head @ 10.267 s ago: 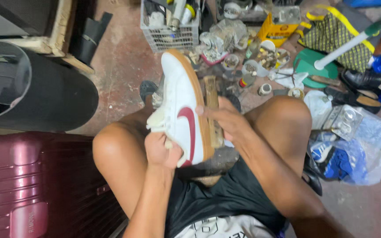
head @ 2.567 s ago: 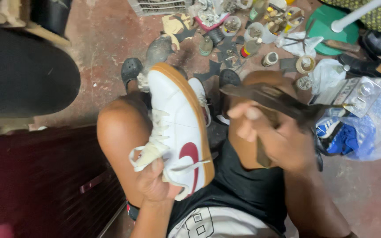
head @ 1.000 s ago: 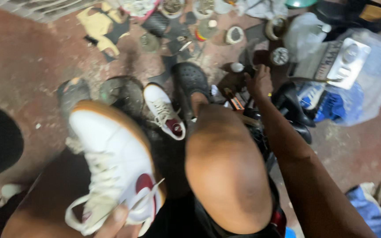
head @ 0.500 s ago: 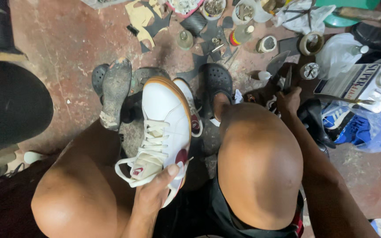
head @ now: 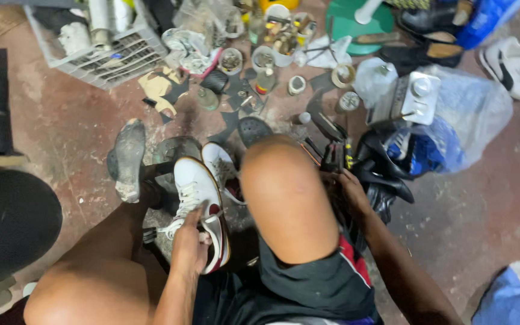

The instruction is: The person cleans a white sneaker with a cloth, applies glue to the sole edge, presses the sole to the upper, and uses a hammer to tap the sole. They also use a metal tool to press the glued area.

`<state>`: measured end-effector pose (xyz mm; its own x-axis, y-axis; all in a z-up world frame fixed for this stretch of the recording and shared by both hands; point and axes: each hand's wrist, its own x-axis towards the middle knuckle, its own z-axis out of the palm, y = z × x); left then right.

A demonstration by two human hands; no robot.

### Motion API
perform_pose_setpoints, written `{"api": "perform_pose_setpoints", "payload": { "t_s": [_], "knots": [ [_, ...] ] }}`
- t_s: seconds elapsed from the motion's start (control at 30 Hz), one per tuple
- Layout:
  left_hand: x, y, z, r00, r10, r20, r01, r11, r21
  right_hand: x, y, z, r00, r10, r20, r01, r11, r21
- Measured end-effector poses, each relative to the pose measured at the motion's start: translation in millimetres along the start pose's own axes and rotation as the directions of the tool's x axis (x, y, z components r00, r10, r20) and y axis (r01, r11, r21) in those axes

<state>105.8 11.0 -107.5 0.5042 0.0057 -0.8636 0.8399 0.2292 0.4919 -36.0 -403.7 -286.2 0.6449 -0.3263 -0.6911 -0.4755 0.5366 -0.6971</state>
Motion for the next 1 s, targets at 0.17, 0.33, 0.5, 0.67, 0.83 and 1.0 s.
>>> {"api": "perform_pose_setpoints", "payload": {
  "t_s": [0.17,0.33,0.5,0.67,0.83,1.0],
  "knots": [
    [72,-48,-14,0.97,-0.088,-0.226,0.138,0.967,0.214,-10,0,23,1.0,0.001,-0.014,-0.003,0.991,-0.132],
    [139,-112,-28,0.955,-0.09,-0.283,0.149,0.969,0.198,-4,-6,40,0.999,-0.025,0.045,0.036,0.963,-0.267],
    [167,-158,-43,0.968,-0.248,0.045,0.252,0.935,-0.251,14,-23,42,0.993,-0.092,0.076,0.113,0.931,-0.347],
    [142,-110,-26,0.977,-0.147,-0.155,0.203,0.867,0.456,9,-48,51,0.989,-0.104,0.101,0.13,0.946,-0.296],
    [116,-13,49,0.975,0.066,0.21,-0.099,0.984,0.147,-6,-109,88,0.924,-0.254,0.286,0.337,0.894,-0.296],
    [116,63,146,0.883,0.045,0.467,0.039,0.985,-0.168,8,-185,175,0.925,-0.109,0.363,0.282,0.837,-0.468]
  ]
}}
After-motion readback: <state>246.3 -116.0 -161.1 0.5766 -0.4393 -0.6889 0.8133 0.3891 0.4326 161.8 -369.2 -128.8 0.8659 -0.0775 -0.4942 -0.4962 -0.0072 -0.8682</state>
